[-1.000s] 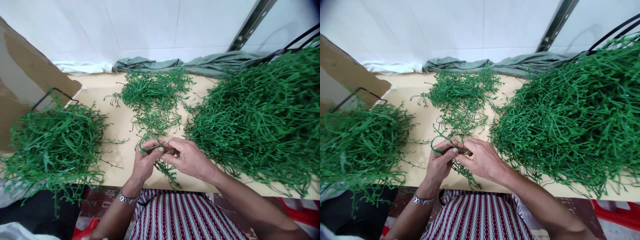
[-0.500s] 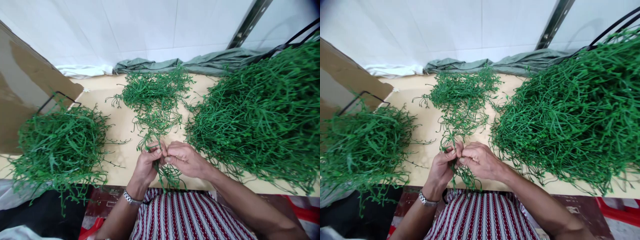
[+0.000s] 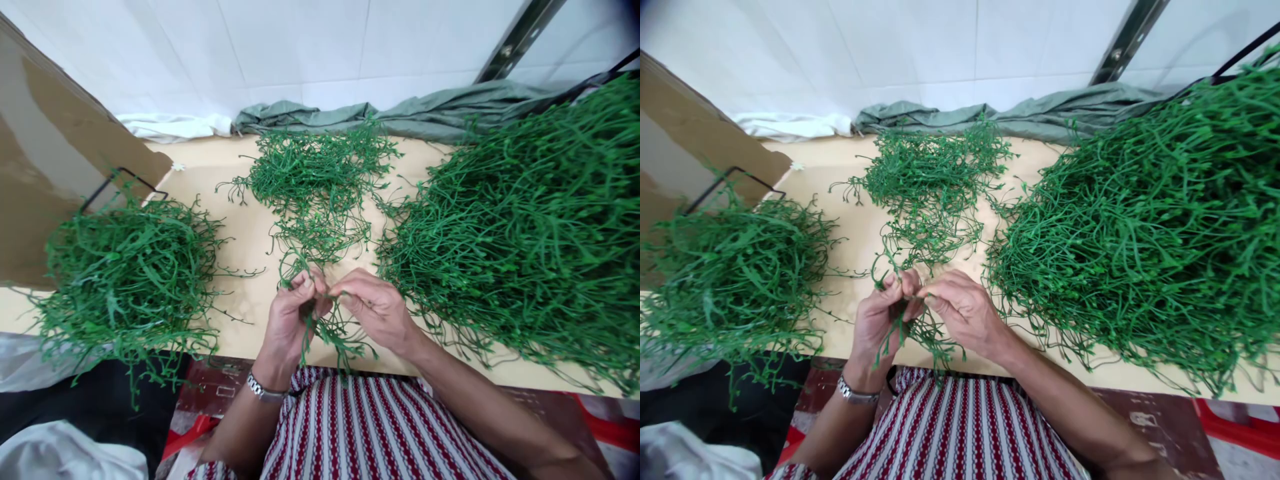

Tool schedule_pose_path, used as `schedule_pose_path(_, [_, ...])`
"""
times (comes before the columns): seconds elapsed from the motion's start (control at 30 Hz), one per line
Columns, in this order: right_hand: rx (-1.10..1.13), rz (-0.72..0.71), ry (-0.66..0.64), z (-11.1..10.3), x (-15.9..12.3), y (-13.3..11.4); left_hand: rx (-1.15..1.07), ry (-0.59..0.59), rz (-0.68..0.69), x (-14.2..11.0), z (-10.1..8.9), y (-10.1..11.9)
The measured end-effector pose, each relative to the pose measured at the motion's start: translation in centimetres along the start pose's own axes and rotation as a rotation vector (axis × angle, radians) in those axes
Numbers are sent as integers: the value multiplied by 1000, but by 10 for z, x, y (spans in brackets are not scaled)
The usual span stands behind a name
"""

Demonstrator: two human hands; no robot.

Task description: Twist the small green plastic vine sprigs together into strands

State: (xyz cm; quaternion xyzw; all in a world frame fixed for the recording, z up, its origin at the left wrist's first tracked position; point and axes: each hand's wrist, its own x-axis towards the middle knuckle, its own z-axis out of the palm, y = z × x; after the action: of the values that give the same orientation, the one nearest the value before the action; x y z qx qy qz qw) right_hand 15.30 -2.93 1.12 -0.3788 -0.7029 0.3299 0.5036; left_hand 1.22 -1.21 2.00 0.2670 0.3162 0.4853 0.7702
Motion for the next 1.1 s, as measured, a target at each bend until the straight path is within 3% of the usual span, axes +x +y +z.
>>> schedule_pose_path(0.13, [213,75,309,-12,-4,-8,27,50,27,0,-6,-4])
schedule_pose_path(0.23, [284,88,347,-31,-3,-17,15,127,21,0,-10,-9])
schedule_pose_path(0.3, [117,89,279,-40,1,-21,22,163,34,0,-10,-11])
schedule_pose_path(0.37, [-112,79,114,-41,5,-21,59,170,68,0,-8,-12])
schedule_pose_path(0.43, [-251,86,-114,-32,8,-17,129,158,123,0,-7,-13])
schedule_pose_path(0.5, [-269,133,-258,-19,8,-10,185,146,172,-1,-6,-14])
schedule_pose_path(0.57, [-230,235,-294,-7,6,-4,217,144,206,-2,-6,-16])
schedule_pose_path(0.7, [-122,380,-230,3,-3,4,219,145,258,-2,-7,-16])
schedule_pose_path(0.77, [-107,337,-221,2,-6,5,167,87,221,-1,-7,-15])
schedule_pose_path(0.9, [-78,196,-244,-3,-8,4,6,-54,2,0,-7,-12])
schedule_pose_path(1.1, [29,125,-482,-12,-2,5,-159,-93,-218,-3,-6,-9])
